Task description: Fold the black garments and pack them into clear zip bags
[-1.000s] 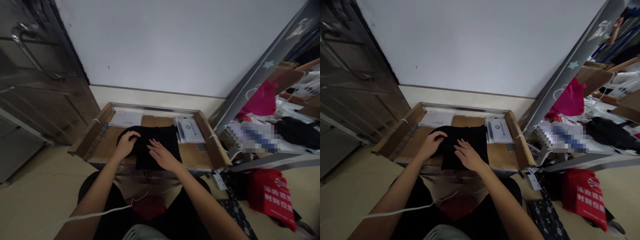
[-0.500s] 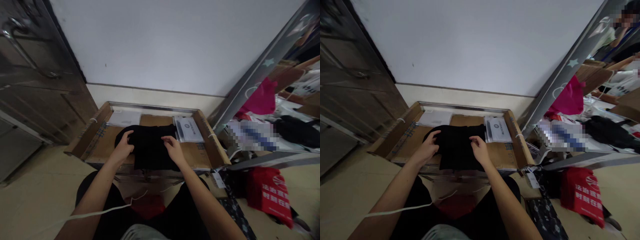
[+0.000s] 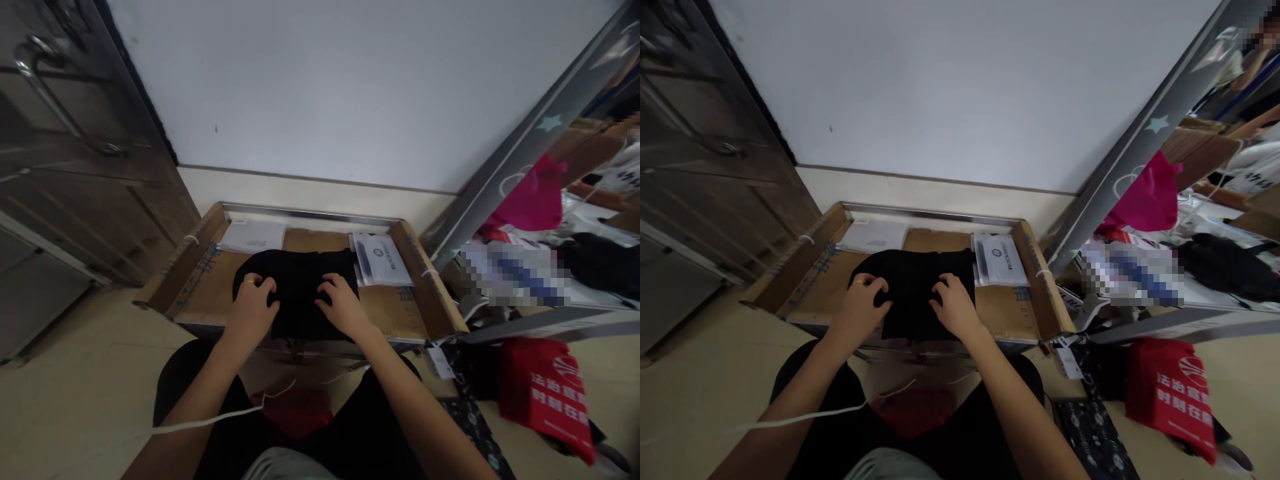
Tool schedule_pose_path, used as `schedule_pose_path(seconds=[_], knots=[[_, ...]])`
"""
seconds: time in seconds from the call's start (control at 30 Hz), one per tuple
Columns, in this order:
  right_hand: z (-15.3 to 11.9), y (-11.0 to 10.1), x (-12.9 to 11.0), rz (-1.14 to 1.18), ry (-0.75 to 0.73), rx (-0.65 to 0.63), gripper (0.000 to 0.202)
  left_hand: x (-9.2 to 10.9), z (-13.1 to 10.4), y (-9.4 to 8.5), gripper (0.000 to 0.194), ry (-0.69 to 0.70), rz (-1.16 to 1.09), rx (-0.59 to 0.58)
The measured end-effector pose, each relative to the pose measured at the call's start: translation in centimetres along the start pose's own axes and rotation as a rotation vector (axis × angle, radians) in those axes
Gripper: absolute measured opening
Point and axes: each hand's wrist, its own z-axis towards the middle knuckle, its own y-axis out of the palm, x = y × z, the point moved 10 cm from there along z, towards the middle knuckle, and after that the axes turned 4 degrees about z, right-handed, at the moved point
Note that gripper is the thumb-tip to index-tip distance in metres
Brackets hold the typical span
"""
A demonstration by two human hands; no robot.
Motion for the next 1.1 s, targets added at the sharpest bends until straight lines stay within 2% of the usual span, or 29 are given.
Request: schedule_pose_path(seconds=[0.07,0.2,0.3,0.37,0.47,0.53,0.57,0.7,0.77,0.83,0.93,1.03,1.1], knots=[[0.0,0.0,0.1,0.004,-0.010,-0.008,0.009,0.6,0.2,0.0,0.003,0.015,0.005,0.033],[0.0,-0.9,0.0,0.121,-0.030,0.021,0.013,1.1,0.7,-1.1,0.008,0.008,-0.195,0.145],[-0.1,-2.2,-0.3,0.287,-0.049,0.083,0.014,0.6,1.2,-1.5,0.010,-0.039,-0.403,0.223],[-0.1,-3.1,-0.5,0.371,-0.062,0.115,0.014,-0.2,1.5,-0.8,0.012,-0.110,-0.581,0.233],[-0.3,-3.5,-0.9,0.438,-0.086,0.090,0.015,-1.6,1.7,1.9,0.016,-0.226,-0.843,0.113],[-0.6,-3.2,-1.1,0.441,-0.104,0.034,0.014,-2.2,1.6,2.9,0.013,-0.236,-0.798,0.036],[-0.7,-2.9,-1.2,0.428,-0.115,-0.003,0.013,-2.5,1.5,2.7,0.011,-0.210,-0.700,0.035],[-1.0,-2.1,-1.3,0.377,-0.124,-0.104,0.015,-2.6,0.7,0.1,0.008,-0.080,-0.331,0.149],[-0.8,-2.6,-0.9,0.378,-0.099,-0.045,0.017,-2.8,0.6,-0.6,0.007,-0.095,-0.293,0.173],[-0.5,-4.0,-0.1,0.362,-0.061,0.098,0.017,-3.3,0.8,-0.6,0.005,-0.166,-0.312,0.167],[-0.4,-5.5,1.2,0.228,0.016,0.277,0.018,-3.6,1.5,0.9,0.030,-0.237,-0.414,0.072],[-0.6,-4.9,3.1,0.036,0.162,0.276,0.030,-2.6,2.5,2.2,0.059,-0.130,-0.503,-0.039],[-1.0,-3.9,4.6,-0.037,0.254,0.222,0.039,-1.7,2.9,2.4,0.059,-0.016,-0.506,-0.097]])
